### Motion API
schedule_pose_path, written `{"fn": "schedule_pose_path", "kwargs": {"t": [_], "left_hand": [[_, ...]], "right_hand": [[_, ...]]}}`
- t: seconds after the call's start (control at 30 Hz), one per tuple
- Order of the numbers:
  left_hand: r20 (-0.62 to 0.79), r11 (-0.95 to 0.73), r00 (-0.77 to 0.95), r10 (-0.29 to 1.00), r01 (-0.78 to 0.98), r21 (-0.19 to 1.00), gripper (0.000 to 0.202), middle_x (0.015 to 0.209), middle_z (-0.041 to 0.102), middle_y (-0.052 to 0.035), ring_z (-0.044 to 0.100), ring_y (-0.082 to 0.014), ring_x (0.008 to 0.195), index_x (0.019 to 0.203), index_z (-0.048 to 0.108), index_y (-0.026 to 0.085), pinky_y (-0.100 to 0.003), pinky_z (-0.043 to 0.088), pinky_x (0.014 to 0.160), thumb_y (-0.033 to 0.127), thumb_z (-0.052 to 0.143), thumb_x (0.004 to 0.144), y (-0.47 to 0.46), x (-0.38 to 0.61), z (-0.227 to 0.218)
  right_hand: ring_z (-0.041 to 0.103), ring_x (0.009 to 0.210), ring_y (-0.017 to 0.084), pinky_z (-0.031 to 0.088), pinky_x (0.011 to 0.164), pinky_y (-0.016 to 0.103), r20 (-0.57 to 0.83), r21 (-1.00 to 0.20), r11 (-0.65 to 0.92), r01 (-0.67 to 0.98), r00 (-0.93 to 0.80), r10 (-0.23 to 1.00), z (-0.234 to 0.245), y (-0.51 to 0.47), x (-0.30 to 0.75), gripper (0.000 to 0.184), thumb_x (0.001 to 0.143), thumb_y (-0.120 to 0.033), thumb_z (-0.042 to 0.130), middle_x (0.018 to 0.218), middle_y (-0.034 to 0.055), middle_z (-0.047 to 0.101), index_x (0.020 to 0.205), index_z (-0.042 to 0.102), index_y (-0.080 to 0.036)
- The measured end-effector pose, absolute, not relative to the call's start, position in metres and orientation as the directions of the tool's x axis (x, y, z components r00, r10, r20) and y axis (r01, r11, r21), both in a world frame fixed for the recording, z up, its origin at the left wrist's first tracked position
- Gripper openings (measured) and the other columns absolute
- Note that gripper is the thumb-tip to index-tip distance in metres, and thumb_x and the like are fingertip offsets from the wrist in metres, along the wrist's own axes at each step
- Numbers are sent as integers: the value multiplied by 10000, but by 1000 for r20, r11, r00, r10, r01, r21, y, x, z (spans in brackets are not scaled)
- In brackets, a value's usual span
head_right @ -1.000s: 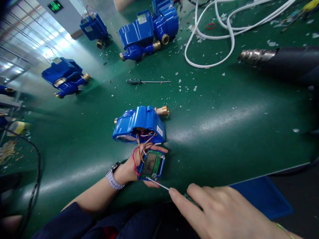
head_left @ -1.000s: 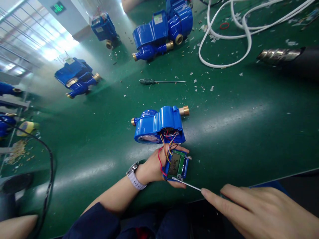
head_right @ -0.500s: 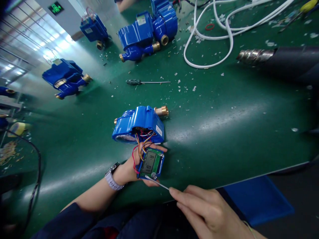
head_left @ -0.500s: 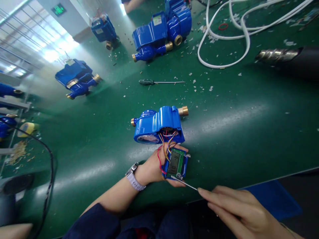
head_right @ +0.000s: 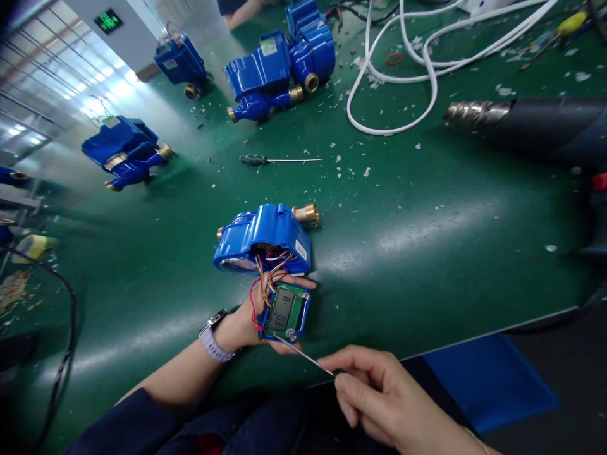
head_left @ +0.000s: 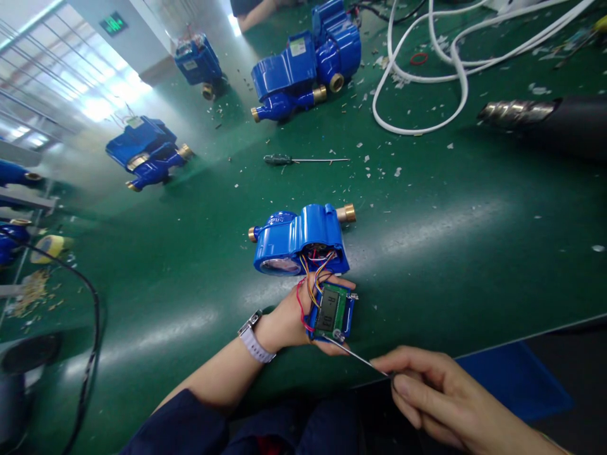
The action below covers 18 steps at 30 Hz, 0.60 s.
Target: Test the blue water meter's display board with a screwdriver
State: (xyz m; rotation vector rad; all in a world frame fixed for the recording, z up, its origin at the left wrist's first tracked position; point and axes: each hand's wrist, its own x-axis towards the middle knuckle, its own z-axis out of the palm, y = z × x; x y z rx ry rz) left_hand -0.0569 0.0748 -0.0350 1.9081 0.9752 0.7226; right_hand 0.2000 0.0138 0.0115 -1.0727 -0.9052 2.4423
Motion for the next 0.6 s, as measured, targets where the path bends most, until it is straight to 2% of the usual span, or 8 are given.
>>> {"fn": "schedule_pose_path", "kwargs": {"t": [0.03, 0.1, 0.17, 0.23, 0.33, 0.4, 0.5, 0.6], "left_hand": [[127, -345, 525, 841, 341, 874, 784, 1140, 679, -136, 641, -282, 1043, 1194, 633, 151, -431, 516, 980, 580, 855, 576, 75, -57, -35], [157, -368, 526, 836, 324, 872, 791, 1152, 671, -135, 635, -281, 1043, 1206, 617, 156, -426, 516, 961, 564, 862, 575, 75, -58, -34], [172, -378, 531, 829, 307, 874, 789, 1158, 667, -128, 634, -272, 1042, 1219, 599, 165, -412, 509, 956, 547, 867, 583, 75, -59, -34], [169, -377, 539, 825, 301, 876, 788, 1165, 663, -122, 633, -265, 1055, 1235, 579, 173, -397, 497, 965, 529, 869, 595, 74, -59, -34], [185, -400, 557, 810, 292, 869, 825, 1184, 659, -116, 634, -262, 1081, 1264, 535, 183, -381, 486, 971, 517, 876, 592, 74, -60, -35], [196, -412, 561, 804, 288, 864, 845, 1188, 662, -109, 638, -255, 1081, 1276, 513, 189, -373, 483, 976, 517, 878, 588, 74, -60, -36], [204, -423, 559, 804, 294, 857, 850, 1181, 664, -111, 641, -249, 1070, 1271, 518, 185, -368, 493, 974, 537, 875, 585, 74, -60, -36], [206, -427, 554, 807, 307, 850, 824, 1165, 663, -132, 643, -253, 1064, 1249, 548, 166, -367, 515, 956, 559, 865, 597, 74, -58, -34]], "right_hand": [[177, 441, 27, 137, 399, 102, -542, -525, -846, -98, -728, 420, 12, 14, 200, 439, 1015, -597, 626, 672, -51, 429, 1169, 644, -186], [116, 436, 18, 101, 396, 117, -529, -348, -925, -151, -783, 327, 11, 17, 201, 416, 1018, -581, 642, 695, -63, 410, 1194, 622, -205], [159, 425, 13, 113, 396, 126, -558, -368, -925, -97, -773, 303, 10, 21, 205, 455, 988, -594, 671, 693, -50, 452, 1184, 637, -184], [279, 437, 30, 193, 413, 122, -620, -533, -844, 65, -708, 337, 9, 25, 213, 526, 964, -633, 660, 683, -17, 522, 1208, 656, -167], [610, 722, 152, 501, 665, 199, -618, -783, -482, 392, -580, 531, 9, 28, 229, 433, 999, -599, 585, 896, 47, 670, 1254, 690, -266], [650, 988, 196, 524, 895, 265, -465, -852, -161, 499, -578, 670, 12, 31, 236, 292, 1026, -510, 560, 1109, -12, 680, 1262, 682, -390], [662, 989, 140, 538, 876, 207, -183, -851, 230, 472, -677, 713, 20, 35, 238, 295, 1066, -356, 489, 1153, -86, 665, 1326, 599, -446], [667, 915, 150, 558, 747, 217, -58, -749, 457, 480, -734, 677, 28, 39, 236, 394, 1059, -219, 394, 1119, -19, 648, 1398, 532, -365]]}}
